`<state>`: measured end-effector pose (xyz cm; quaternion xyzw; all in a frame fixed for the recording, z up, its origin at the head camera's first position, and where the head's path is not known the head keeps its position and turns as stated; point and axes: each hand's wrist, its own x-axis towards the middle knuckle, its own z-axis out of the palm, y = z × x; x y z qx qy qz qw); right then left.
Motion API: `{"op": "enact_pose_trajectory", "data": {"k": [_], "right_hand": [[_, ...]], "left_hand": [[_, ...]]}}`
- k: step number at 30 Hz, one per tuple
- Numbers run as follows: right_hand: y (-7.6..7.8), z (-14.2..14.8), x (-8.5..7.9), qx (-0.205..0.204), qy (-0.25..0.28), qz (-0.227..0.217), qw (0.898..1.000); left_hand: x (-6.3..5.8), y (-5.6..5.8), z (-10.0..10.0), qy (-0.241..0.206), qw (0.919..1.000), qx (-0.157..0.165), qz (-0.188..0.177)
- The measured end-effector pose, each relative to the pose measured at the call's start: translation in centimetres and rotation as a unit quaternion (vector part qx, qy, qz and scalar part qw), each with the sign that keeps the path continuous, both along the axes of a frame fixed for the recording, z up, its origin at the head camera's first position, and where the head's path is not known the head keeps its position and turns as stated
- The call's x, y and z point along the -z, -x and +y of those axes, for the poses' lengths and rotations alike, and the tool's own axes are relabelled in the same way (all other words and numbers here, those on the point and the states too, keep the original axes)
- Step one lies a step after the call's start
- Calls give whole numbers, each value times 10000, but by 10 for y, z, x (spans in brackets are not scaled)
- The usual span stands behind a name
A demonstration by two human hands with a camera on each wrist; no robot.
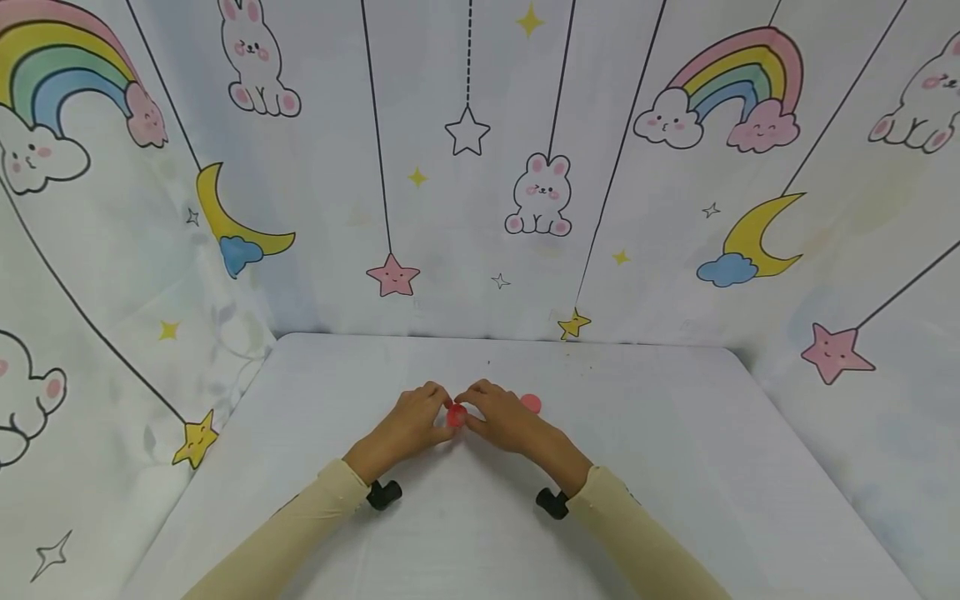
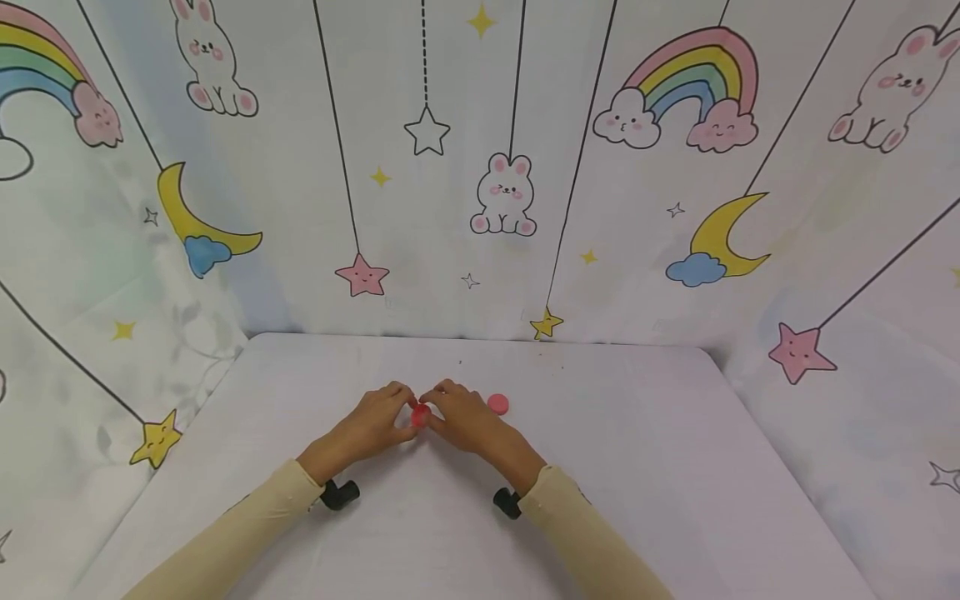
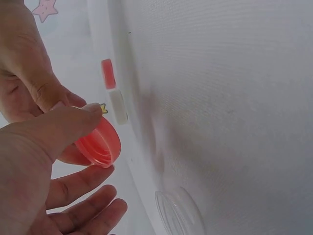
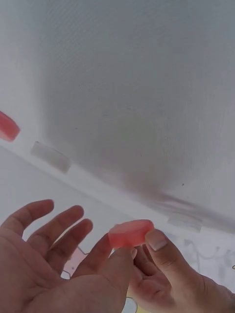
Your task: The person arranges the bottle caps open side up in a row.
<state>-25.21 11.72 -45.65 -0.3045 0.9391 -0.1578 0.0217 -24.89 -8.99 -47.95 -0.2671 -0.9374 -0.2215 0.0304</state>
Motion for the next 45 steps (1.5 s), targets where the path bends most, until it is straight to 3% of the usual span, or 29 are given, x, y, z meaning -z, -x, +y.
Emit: {"op": "enact_pose_trajectory", "data": {"k": [11,18,45], "right_hand": [[0,3,6,20,-286,58,9996],[-1,4,8,-4,-381,169,9991],[-1,1,20,-9,-690,425,9967]], "left_hand": [[2,-1,2,-1,9999,140,-47],[8,0,4,160,9995,220,133],[13,-2,5,238,9995,183,139]]}}
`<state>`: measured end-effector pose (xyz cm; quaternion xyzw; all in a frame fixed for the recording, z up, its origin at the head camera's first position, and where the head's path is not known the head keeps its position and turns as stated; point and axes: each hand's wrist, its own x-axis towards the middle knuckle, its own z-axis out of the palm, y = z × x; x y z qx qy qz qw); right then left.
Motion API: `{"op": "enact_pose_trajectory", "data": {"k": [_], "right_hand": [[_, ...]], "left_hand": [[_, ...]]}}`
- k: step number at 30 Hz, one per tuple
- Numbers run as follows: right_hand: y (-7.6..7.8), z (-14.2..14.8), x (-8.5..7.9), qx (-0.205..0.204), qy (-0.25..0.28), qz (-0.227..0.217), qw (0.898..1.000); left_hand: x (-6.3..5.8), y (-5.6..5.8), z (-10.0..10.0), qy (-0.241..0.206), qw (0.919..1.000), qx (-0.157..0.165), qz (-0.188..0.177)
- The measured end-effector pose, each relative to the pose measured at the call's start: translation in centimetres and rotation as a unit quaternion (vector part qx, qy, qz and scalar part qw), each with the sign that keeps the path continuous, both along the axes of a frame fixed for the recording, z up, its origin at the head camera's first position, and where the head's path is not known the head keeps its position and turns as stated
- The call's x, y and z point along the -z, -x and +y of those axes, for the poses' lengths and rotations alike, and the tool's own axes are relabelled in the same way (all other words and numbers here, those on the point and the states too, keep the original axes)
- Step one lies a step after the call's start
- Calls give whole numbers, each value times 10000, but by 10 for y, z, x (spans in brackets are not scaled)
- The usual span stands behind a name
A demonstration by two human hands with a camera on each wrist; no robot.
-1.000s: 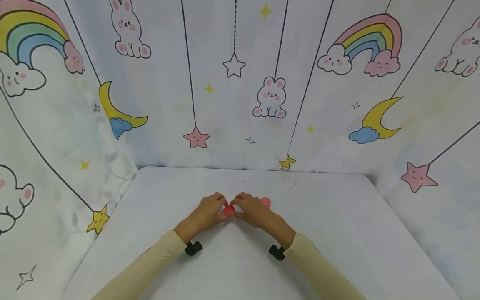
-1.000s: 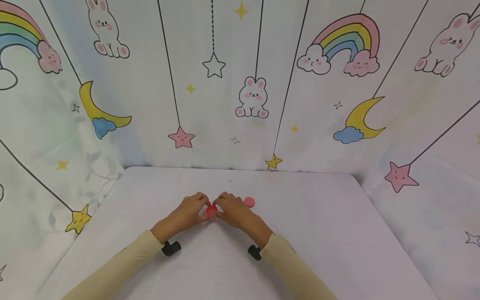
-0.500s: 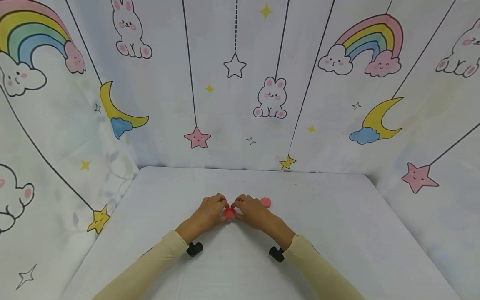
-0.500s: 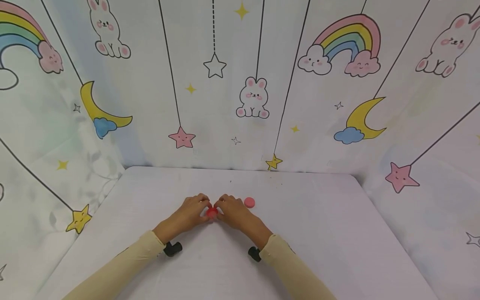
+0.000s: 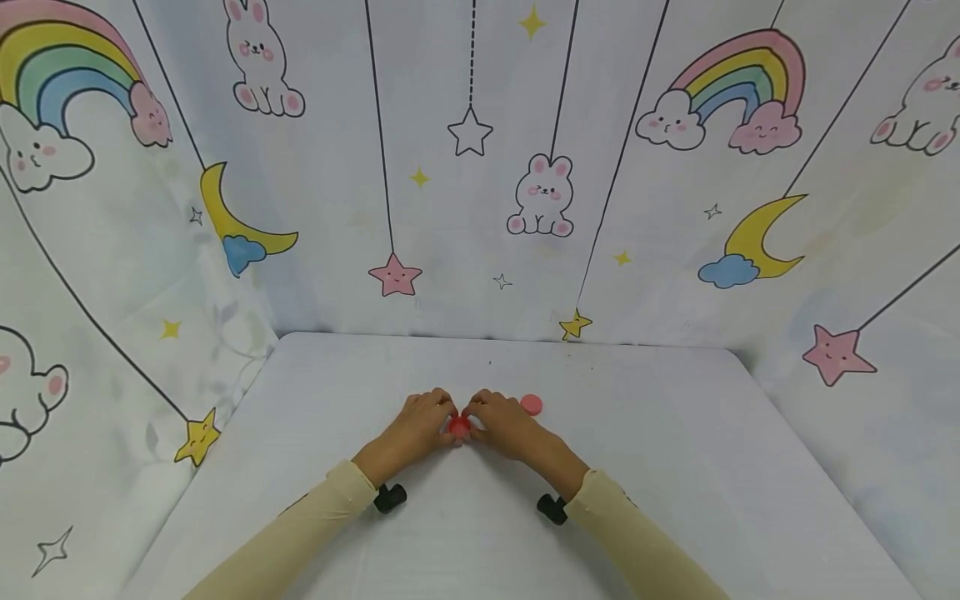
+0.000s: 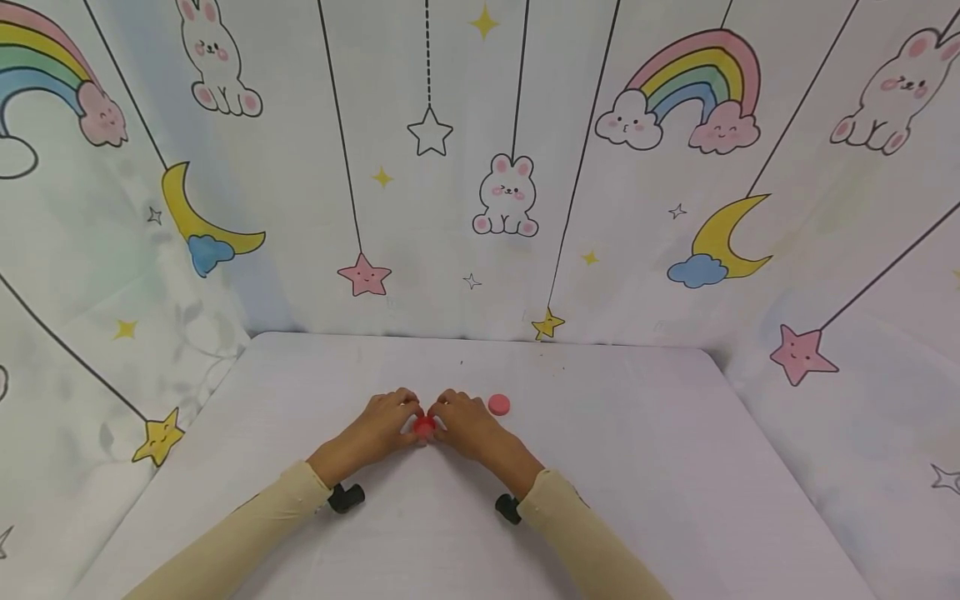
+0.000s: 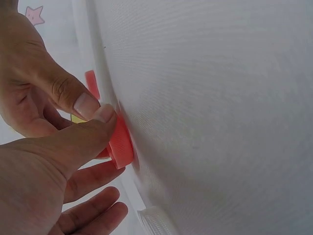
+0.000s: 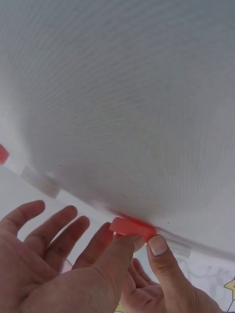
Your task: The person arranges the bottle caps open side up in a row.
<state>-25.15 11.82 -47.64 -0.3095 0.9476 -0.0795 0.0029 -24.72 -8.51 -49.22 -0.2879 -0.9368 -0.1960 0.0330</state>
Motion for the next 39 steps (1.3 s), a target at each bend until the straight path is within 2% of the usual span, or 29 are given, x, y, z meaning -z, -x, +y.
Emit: {"op": "enact_pose_trajectory", "data": {"k": [28,34,39], "right_hand": [[-1,-2,-1,88,-48,-15,9999],[0,7,-7,317,104,-302,9990],[4,22,-14,433,272,-263,9983]], "left_hand": [[2,0,-1,126,9998,-17,119],[1,0,1,77,9999,46,108],[-4,2,6,113,9999,66,41]]}}
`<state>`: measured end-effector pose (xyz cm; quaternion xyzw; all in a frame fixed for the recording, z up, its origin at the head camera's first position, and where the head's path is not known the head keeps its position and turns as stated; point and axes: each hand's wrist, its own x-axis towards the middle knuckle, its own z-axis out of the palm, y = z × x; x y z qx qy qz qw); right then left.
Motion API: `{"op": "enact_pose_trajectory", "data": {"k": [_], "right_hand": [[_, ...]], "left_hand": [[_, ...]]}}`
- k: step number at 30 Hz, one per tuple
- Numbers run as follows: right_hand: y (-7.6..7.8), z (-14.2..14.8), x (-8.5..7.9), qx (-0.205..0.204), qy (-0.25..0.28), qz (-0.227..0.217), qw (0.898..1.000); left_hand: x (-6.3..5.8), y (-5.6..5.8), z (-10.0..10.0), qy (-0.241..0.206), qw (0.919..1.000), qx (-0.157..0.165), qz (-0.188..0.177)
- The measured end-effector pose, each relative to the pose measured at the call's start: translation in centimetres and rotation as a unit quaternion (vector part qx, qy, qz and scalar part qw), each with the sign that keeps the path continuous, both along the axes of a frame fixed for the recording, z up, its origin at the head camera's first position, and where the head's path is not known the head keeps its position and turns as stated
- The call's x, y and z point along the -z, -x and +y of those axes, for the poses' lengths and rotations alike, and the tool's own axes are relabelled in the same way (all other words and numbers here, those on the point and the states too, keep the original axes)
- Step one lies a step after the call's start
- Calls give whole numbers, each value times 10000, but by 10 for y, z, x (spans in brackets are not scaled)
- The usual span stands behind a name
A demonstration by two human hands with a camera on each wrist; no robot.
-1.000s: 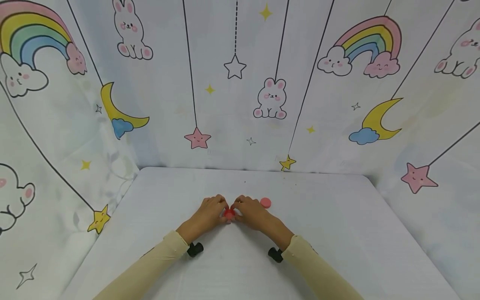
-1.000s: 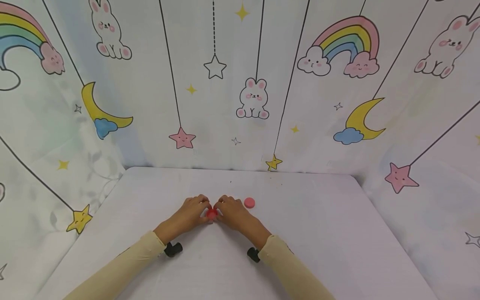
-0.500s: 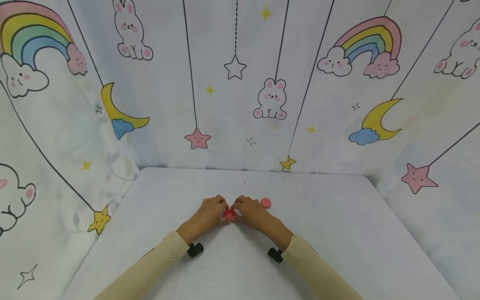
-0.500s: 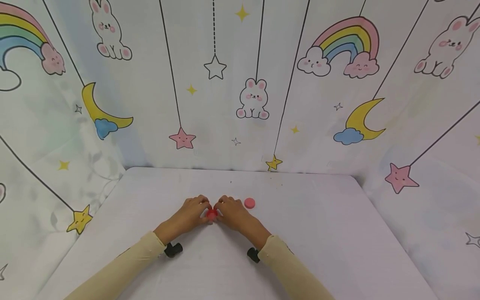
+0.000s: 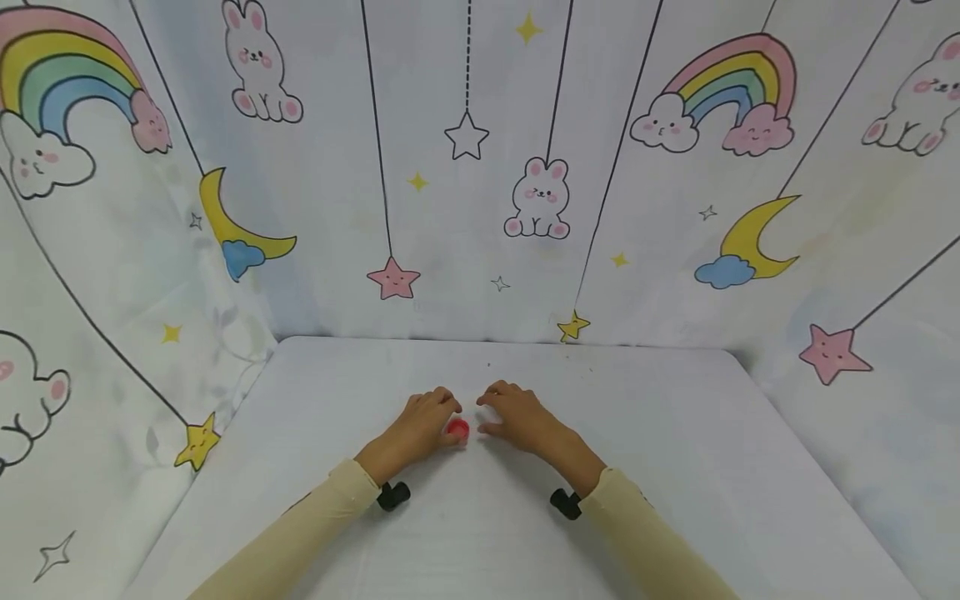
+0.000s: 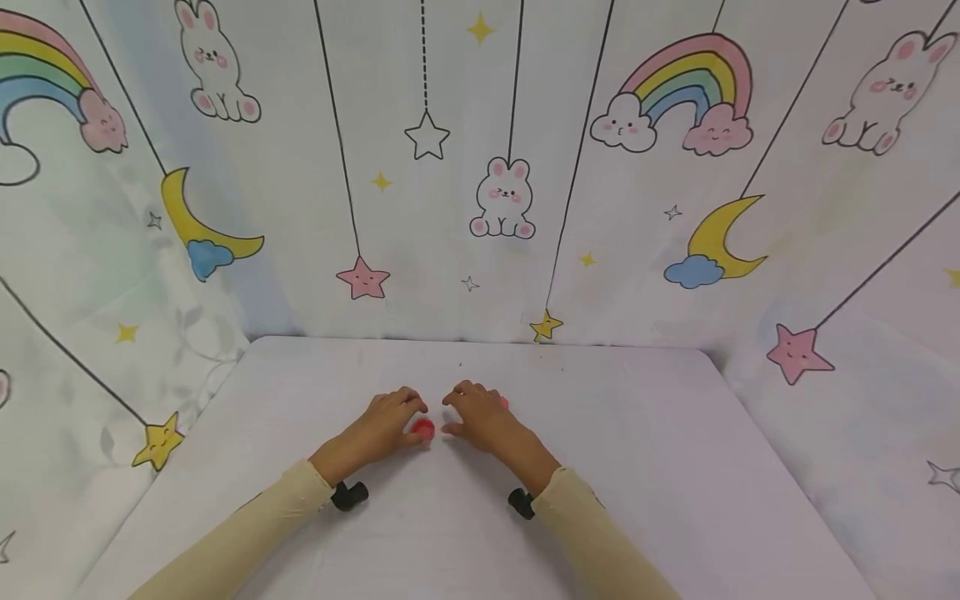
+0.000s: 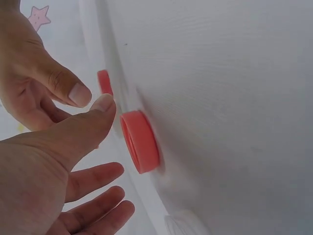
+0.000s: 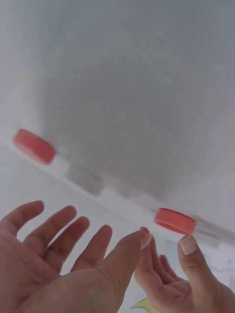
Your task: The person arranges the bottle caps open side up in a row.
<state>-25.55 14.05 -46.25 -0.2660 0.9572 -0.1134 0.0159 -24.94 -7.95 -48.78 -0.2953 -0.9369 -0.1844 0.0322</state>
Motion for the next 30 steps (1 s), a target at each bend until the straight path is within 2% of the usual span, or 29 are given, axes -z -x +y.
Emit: {"op": "enact_pose_trajectory", "data": {"k": [9,15,21,24,30], "right_hand": [[7,25,0,275,10,88,9996],[11,32,-1,224,-82,197,9995],[16,35,0,365,-71,159,9992],[18,37,1,424,-37,128,9990],[23,40,5,449,36,137,9989]], "left_hand": [[-9,7,22,98,9998,142,-55],[-16,15,40,386,9991,116,-102],[-21,25,51,637,9979,84,-89],[-22,30,55,702,9975,111,-17],[-20,42,61,892,9960,2,-111]]}}
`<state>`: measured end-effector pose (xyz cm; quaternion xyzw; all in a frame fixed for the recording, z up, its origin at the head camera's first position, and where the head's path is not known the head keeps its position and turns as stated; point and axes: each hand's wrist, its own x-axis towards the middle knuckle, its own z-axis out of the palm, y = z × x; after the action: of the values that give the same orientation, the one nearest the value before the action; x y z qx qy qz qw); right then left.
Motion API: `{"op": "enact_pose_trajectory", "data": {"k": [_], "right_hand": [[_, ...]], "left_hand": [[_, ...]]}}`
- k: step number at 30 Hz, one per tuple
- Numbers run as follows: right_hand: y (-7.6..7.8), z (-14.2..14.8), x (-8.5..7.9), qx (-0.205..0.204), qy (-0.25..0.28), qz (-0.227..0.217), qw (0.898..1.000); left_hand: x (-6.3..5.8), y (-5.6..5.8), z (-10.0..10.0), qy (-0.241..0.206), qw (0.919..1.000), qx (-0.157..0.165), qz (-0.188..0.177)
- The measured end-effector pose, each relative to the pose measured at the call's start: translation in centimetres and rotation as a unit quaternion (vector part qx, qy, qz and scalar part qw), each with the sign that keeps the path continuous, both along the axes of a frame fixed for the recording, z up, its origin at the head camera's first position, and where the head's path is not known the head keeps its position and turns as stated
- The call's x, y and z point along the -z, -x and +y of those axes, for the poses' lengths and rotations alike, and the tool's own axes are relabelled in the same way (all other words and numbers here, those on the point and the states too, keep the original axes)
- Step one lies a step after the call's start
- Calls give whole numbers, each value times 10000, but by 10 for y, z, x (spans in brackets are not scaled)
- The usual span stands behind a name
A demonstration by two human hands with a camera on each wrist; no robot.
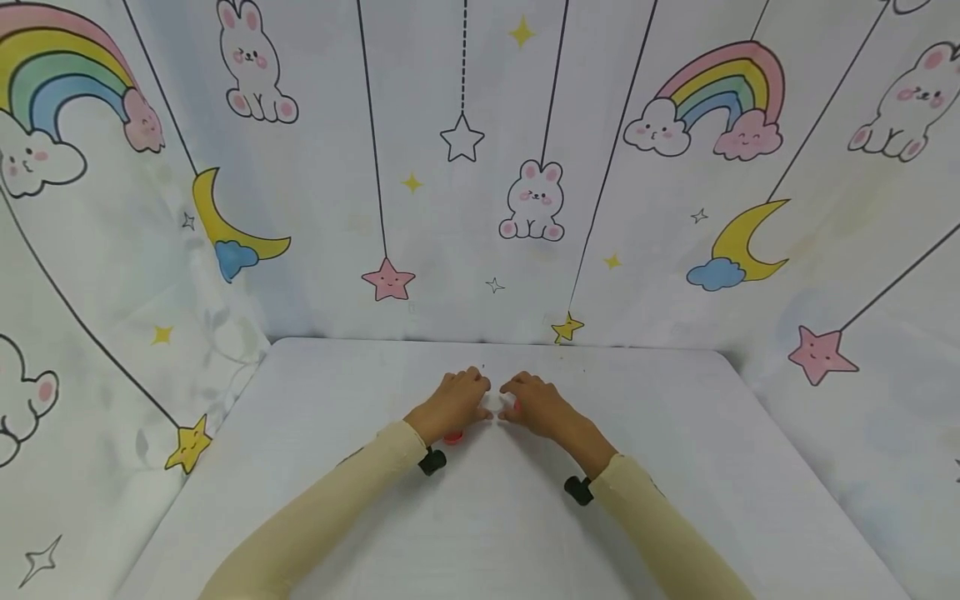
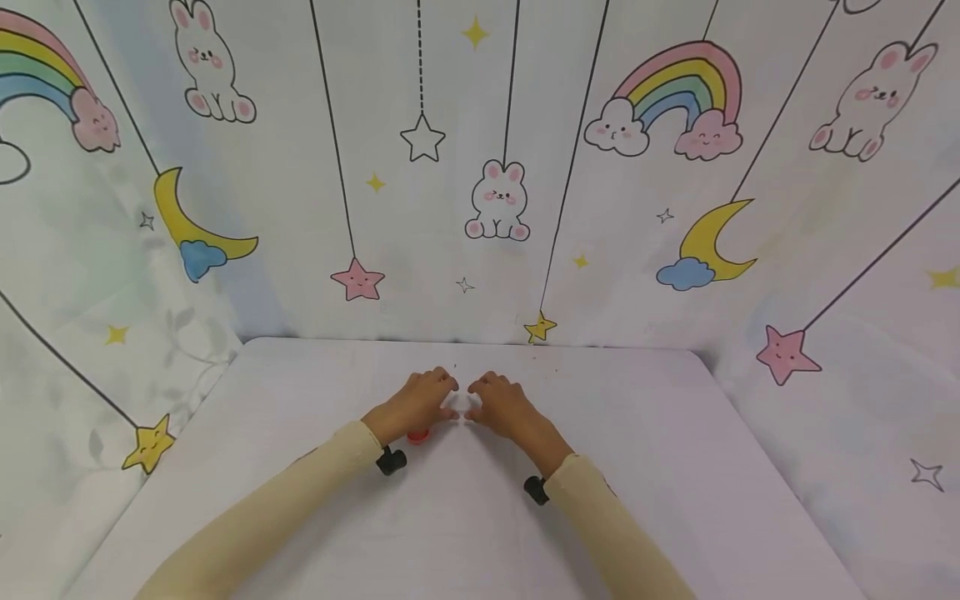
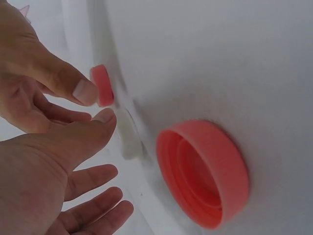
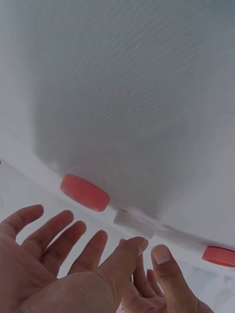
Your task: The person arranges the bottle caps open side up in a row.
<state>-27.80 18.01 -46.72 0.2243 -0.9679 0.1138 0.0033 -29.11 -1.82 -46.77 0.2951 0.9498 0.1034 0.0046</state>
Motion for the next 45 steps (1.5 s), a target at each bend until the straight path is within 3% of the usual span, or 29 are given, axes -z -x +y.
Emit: {"op": "enact_pose_trajectory", "data": {"k": [8,19,45], "right_hand": [[5,1,6,-61,-11,-22,10000],[10,-3,8,-112,-148,-87,9998],[14,-8,11,20,-190,-225,9996]], "left_hand": [[5,10,4,43,9994,-168,-312],[3,10,7,64,9987,-183,-466],[7,12,8,-4,9991,-91,-425]]}}
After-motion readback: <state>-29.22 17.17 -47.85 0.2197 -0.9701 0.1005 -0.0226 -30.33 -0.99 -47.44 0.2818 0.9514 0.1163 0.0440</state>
